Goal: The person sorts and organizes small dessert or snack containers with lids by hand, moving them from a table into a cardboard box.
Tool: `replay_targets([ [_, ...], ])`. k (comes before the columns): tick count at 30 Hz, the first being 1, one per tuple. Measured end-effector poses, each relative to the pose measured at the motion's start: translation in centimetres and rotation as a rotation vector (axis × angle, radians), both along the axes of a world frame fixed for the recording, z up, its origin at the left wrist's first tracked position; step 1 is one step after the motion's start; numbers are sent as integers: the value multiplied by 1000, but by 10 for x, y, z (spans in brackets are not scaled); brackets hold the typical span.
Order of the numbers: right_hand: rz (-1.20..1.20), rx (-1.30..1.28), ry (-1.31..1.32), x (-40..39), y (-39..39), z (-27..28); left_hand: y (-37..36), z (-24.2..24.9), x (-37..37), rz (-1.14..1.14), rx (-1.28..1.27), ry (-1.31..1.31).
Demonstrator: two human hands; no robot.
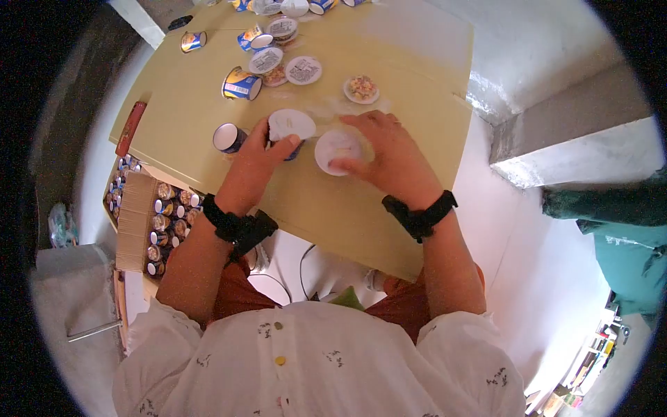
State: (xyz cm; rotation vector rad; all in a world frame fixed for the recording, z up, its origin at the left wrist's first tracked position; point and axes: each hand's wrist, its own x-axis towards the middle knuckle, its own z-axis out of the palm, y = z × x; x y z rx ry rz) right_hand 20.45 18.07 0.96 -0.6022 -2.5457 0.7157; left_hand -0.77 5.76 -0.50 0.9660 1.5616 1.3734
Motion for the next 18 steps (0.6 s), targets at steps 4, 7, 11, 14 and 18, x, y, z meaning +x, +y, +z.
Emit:
replay_targets([
  [4,-166,-100,38,-9,24,4,-17,-4,4,-65,-24,-30],
  [7,-156,47,-69,-28,44,-4,-27,-2,2,-114,-41,-15],
  [11,-189,103,-343,-50,50,-5,-36,-2,-5,-196,-31,45],
  [14,-204,165,-408,-57,57,-15,-43,3,-6,-201,-95,-19],
  [18,-296,203,-505,-59,65,-11,-43,-7,-14,-184,-149,2],
])
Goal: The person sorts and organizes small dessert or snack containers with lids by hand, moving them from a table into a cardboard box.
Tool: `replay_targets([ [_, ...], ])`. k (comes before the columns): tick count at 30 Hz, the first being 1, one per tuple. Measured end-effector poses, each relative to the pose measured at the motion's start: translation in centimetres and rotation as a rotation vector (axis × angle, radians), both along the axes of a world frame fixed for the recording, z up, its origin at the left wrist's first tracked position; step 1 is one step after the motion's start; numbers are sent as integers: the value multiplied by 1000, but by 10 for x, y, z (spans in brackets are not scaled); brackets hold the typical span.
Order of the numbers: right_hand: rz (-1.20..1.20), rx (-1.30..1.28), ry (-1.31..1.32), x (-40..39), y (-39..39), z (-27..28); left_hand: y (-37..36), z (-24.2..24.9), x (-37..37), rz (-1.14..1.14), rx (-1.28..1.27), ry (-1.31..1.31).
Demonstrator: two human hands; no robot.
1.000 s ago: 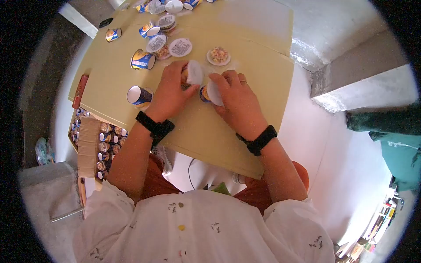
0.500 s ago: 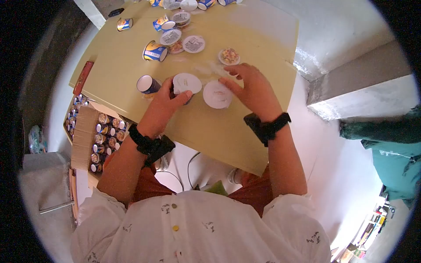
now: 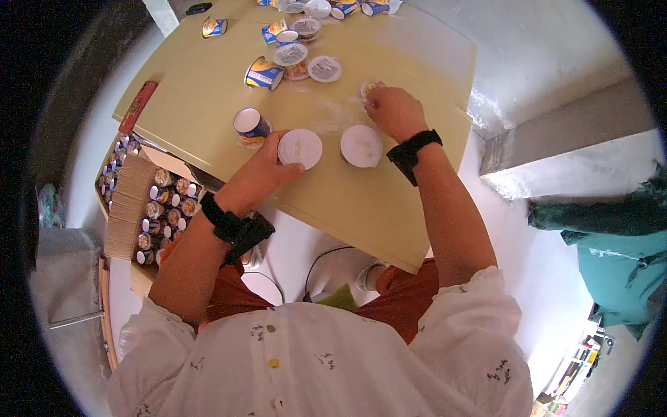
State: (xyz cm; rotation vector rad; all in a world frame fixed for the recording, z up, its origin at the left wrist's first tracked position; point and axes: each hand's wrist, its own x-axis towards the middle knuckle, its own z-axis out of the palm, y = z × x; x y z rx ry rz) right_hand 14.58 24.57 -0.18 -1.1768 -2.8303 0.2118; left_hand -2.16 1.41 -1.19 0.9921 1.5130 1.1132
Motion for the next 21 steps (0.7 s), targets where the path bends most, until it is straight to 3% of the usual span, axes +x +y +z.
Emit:
replay_targets([
  [2,-16,-89,255,10,12,-2,0,1,-1,0,-2,9],
  [8,0,-137,478,20,43,-7,6,-16,-2,66,60,253],
  [10,-4,-184,464,19,47,-7,7,-22,-2,78,82,356],
  [14,-17,-233,487,15,53,-2,5,-3,1,89,0,322],
  [16,-27,-310,509,18,59,-1,2,12,3,-14,-102,204],
  [20,-23,-507,663,21,57,1,2,-4,13,-37,-79,109],
  [21,-24,-508,664,22,58,0,3,-7,16,-2,-6,289],
])
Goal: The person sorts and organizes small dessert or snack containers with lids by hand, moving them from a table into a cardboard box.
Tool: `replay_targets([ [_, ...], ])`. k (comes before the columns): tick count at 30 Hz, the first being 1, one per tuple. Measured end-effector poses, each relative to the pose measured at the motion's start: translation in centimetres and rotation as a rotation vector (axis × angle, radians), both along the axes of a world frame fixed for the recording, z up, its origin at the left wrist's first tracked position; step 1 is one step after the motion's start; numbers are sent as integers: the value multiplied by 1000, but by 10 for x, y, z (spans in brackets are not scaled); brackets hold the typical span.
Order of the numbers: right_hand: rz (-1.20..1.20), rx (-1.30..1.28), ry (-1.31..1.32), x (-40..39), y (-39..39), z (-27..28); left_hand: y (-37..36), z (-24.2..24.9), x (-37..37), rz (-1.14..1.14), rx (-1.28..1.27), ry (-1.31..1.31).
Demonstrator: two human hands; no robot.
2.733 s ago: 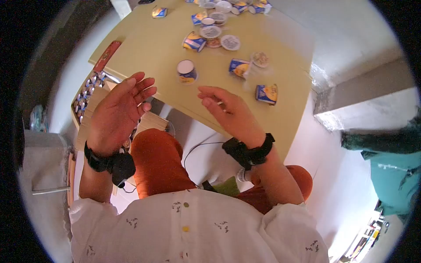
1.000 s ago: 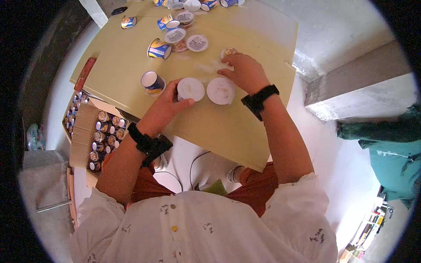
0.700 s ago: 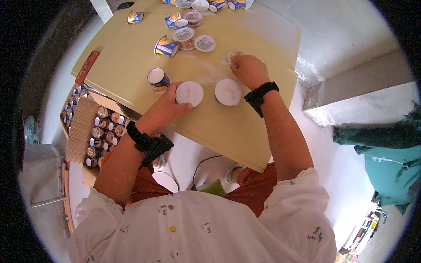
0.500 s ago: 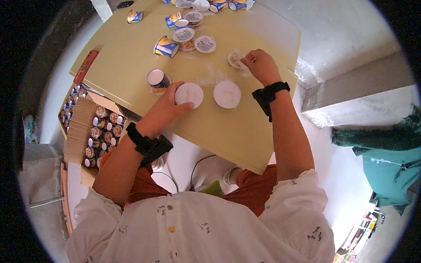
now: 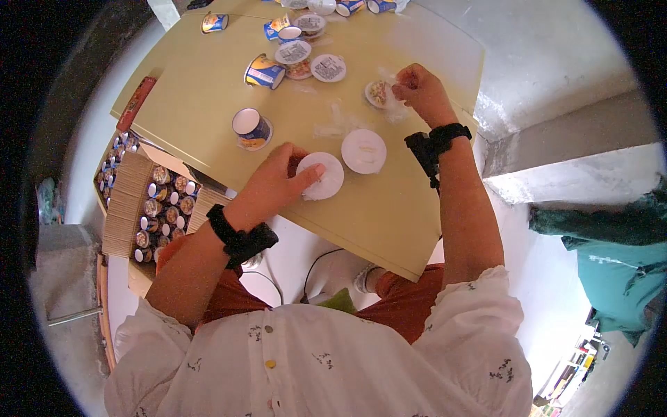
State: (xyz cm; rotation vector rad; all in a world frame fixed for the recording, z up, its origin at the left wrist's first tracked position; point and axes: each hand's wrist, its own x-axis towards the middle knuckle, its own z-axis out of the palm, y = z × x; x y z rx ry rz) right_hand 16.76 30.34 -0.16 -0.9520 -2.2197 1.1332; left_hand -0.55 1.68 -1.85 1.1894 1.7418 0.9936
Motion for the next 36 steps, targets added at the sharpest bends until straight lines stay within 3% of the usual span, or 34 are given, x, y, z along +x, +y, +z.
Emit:
replay_targets([
  [1,12,-21,-15,1,1,0,1,-1,3,23,78,180],
  [2,24,-41,-29,1,1,1,2,4,6,22,77,181],
  [4,-5,-66,-35,1,1,1,5,16,10,-58,370,462],
  [5,-31,-92,-42,0,0,1,7,20,14,-58,371,463],
  [7,-37,-142,-22,-1,-3,2,12,25,21,-249,553,598],
  [8,-43,-193,-5,-1,-3,1,15,28,25,-248,553,596],
  [10,-60,-142,-27,0,-1,-2,20,31,33,-461,622,719],
  [14,-134,-54,-61,3,3,-7,28,20,43,-466,582,773],
  [18,-87,25,-59,-1,11,-22,35,15,47,-359,470,810],
  [20,40,232,22,-11,10,-33,38,15,45,-319,425,835],
  [27,187,269,-113,-22,-9,-22,48,8,4,-67,360,960],
  [29,246,481,-122,-24,-18,-19,49,2,-9,-20,375,952],
  [32,242,392,-230,-24,-23,-15,49,1,-18,24,420,847],
  [36,241,475,-268,-25,-27,-16,42,6,-17,108,438,824],
])
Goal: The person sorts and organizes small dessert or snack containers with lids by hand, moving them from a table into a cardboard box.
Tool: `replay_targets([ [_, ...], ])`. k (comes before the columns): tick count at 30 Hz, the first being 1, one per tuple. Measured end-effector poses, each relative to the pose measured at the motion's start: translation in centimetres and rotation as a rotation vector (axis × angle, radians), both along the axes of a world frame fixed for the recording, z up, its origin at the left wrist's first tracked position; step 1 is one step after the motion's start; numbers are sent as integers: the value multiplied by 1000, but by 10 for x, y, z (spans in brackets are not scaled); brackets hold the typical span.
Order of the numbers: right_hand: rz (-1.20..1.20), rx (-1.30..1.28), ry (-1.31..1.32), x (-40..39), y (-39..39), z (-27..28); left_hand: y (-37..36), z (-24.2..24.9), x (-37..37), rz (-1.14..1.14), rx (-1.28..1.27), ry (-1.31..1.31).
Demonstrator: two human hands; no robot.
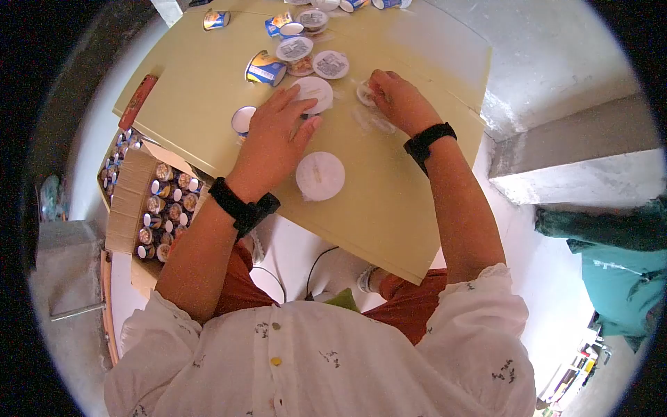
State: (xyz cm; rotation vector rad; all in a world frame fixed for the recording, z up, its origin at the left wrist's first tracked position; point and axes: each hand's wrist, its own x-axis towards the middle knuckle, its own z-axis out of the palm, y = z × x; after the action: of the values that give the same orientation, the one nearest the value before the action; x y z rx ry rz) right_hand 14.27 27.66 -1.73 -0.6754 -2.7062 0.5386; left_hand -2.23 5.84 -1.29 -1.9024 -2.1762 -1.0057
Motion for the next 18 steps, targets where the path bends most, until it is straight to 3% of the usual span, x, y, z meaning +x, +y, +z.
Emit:
replay_targets([
  [2,19,102,-27,-1,0,1,-2,1,1,18,10,-25],
  [6,-69,36,11,1,-9,25,-5,12,-1,-4,67,-164],
  [8,-24,-84,143,7,-26,45,-5,19,2,-28,106,-233],
  [10,56,-18,192,13,-46,56,-4,28,8,-61,234,-351],
  [14,160,88,251,23,-97,71,-5,34,15,-214,259,-324],
  [18,127,-18,260,32,-127,72,-11,34,18,-311,219,-274],
])
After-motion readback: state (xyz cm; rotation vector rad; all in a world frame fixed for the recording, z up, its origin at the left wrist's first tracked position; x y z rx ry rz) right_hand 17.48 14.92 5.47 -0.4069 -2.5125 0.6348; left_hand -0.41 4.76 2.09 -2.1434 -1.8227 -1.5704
